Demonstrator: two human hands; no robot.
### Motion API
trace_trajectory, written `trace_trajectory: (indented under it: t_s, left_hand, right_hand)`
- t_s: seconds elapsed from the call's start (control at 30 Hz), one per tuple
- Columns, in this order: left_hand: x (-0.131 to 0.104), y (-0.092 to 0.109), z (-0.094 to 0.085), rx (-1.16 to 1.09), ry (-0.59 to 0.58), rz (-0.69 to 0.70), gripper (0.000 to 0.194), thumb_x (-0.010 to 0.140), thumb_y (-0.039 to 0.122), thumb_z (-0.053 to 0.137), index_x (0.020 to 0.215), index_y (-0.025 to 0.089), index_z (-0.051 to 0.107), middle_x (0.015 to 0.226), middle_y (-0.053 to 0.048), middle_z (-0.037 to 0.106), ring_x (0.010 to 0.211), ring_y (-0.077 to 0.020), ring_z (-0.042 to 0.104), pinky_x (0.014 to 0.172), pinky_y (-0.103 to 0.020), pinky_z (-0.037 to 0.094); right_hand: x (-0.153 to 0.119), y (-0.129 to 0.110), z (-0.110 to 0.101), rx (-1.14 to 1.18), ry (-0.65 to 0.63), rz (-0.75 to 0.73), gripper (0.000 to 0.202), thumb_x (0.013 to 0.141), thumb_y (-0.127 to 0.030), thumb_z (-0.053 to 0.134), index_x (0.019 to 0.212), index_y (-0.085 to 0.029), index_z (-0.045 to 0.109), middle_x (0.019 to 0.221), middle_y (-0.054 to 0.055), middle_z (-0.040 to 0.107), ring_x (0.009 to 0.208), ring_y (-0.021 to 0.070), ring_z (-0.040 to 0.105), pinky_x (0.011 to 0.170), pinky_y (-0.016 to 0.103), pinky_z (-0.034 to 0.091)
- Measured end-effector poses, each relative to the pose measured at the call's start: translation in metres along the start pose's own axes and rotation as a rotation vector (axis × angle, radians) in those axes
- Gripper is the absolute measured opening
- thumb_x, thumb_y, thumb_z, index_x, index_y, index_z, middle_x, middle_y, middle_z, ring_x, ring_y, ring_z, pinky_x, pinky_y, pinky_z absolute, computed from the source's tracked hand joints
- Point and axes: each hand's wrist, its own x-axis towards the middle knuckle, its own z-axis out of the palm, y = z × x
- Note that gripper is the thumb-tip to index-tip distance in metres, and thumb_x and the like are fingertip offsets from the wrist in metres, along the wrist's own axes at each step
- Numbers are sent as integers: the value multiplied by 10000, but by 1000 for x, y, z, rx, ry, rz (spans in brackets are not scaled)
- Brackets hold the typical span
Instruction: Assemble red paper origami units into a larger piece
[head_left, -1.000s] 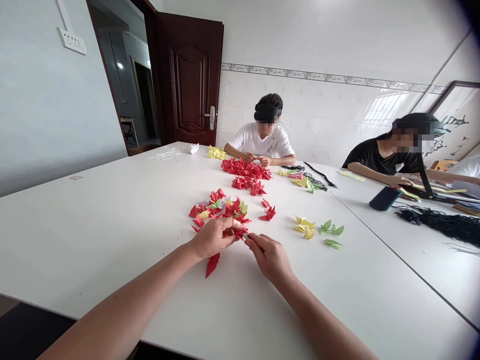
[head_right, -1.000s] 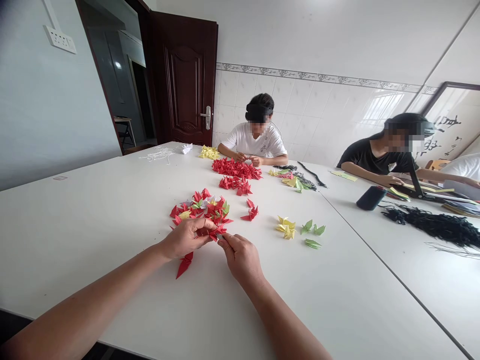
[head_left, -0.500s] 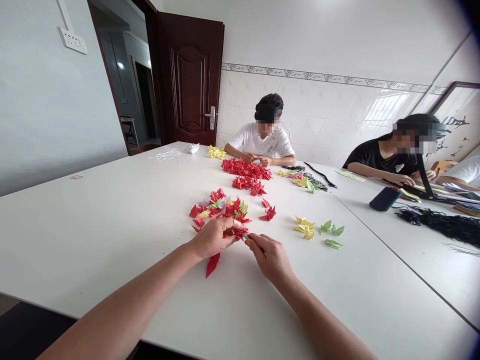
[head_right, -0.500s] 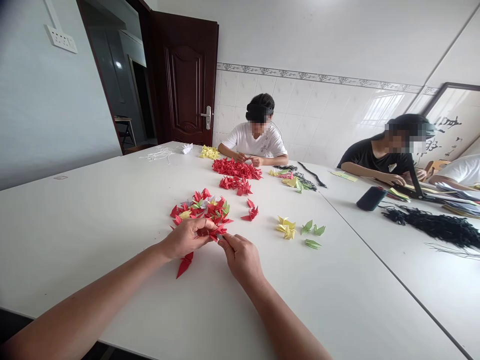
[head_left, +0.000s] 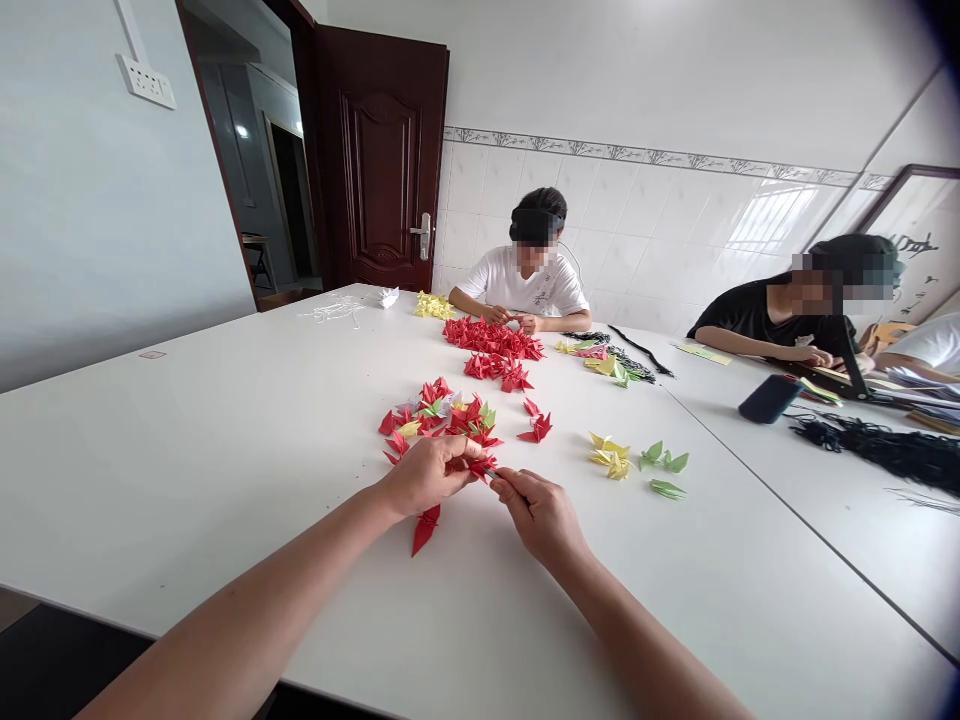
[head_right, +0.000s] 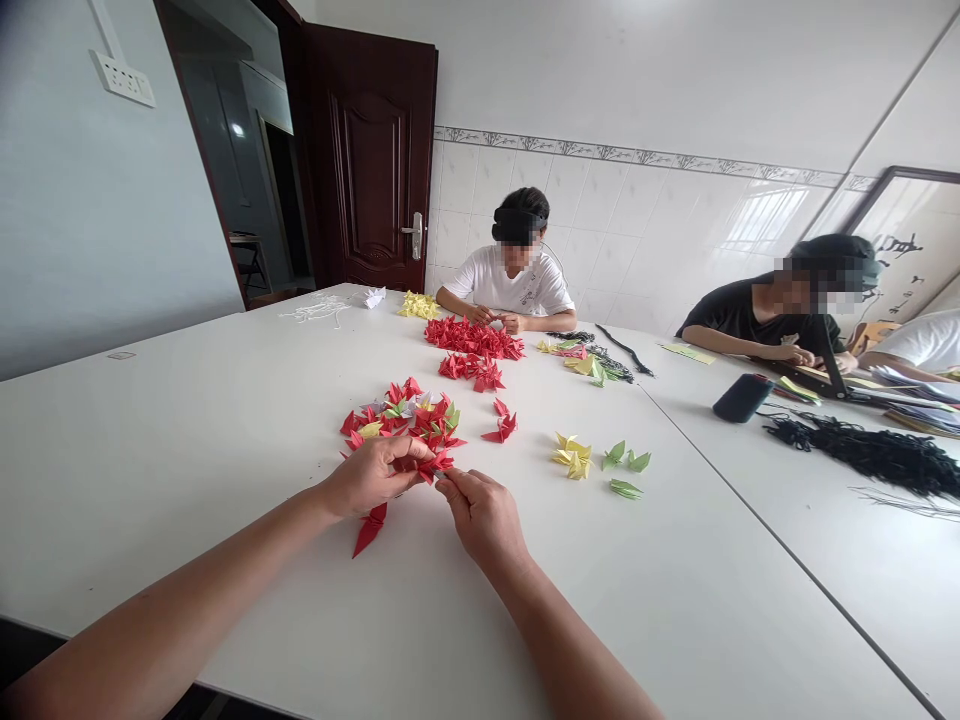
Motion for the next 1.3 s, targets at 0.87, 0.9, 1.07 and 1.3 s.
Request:
trace_trajectory:
  t_s: [0.87,0.9,1.07,1.3]
  left_hand:
    - [4,-4,-19,258,184,-95,294,775,240,507,1037,170,621,1043,-80,636,904,-205,618,788,-298,499]
    - [5,-6,-21,285,194,-97,270,777,235,499,999,166,637,1052,-85,632,911,-210,617,807,-304,494]
    - [4,-12,-22,340,109,-101,265,795,223,466,968,189,664,973,-70,646,927,-213,592,817,-317,479]
    - [1,-9,-14,388,33,47,277,760,142,484,897,227,709,886,-50,627,869,-189,547,780,-293,455]
  right_hand:
    - [21,37,-9,106,349,230,278,762,-405,536,798,-167,677,741,46,626,649,162,547,621,270,433]
    - [25,44,-11,96,360,292,320,759,-434,529,810,-160,685,739,52,635,649,172,551,618,279,430]
    - [34,60,-14,100,353,379,434,758,-469,507,964,-128,677,777,68,673,693,204,582,616,291,430]
    - [28,57,-13,116,293,360,422,753,-488,508,868,-124,688,683,52,654,604,175,551,552,266,409]
